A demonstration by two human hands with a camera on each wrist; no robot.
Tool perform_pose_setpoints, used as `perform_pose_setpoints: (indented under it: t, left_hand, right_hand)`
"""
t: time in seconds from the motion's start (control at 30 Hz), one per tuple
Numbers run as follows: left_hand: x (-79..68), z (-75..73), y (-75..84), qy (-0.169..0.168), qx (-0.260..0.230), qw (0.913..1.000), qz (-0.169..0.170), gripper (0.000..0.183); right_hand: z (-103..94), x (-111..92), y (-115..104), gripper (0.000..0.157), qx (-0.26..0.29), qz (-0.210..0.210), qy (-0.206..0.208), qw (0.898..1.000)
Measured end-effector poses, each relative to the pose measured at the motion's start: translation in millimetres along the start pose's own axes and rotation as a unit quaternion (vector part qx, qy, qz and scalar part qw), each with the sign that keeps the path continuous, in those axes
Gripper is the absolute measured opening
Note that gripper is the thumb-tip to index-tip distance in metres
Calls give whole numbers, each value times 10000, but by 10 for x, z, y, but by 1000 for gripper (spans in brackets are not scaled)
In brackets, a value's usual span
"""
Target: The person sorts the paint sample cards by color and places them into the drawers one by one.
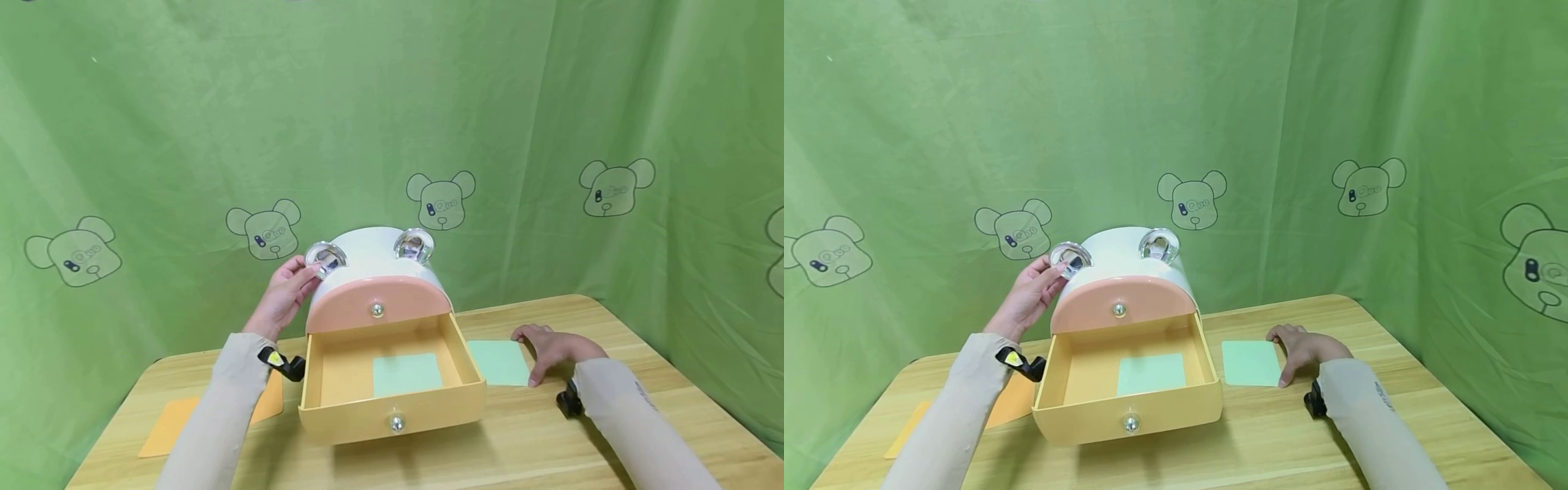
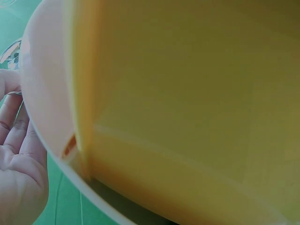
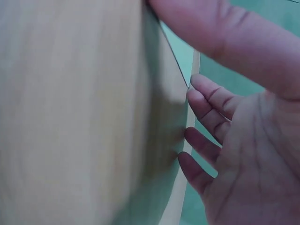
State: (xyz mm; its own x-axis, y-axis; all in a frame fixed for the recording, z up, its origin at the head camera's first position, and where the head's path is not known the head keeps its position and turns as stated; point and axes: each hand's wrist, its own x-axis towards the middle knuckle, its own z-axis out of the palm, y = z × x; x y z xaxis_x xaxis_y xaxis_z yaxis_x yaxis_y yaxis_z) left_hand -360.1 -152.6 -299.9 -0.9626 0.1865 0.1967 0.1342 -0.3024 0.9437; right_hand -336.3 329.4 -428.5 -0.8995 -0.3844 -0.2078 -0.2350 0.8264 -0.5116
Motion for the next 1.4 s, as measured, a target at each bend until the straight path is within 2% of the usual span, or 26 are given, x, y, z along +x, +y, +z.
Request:
perform_pose_setpoints:
  t: [0.17,0.33,0.57,0.8,1.17,1.4]
  left_hand:
    - [4,4,0,16,30,10000,12,11]
    - [8,6,-1,-14,38,10000,22,12]
    - [4,-8,-4,-4,12,10000,1,11]
    - [-11,-12,-7,80,79,9999,-79,10]
    - [-14,0,0,39,34,10000,-31,9]
    - [-1,1,6,15,13,10000,-36,9]
  right_hand:
    - [32,-2,47,91,101,-119,195,9997]
    - [79,-3,155,97,332,-419,404,9978]
    - [117,-1,271,85,687,-1004,481,9914]
    - [110,22,201,79,1046,-778,198,9913]
    - [53,39,233,89,636,-958,74,9933]
    - [29,67,184,94,496,-792,-68,9956]
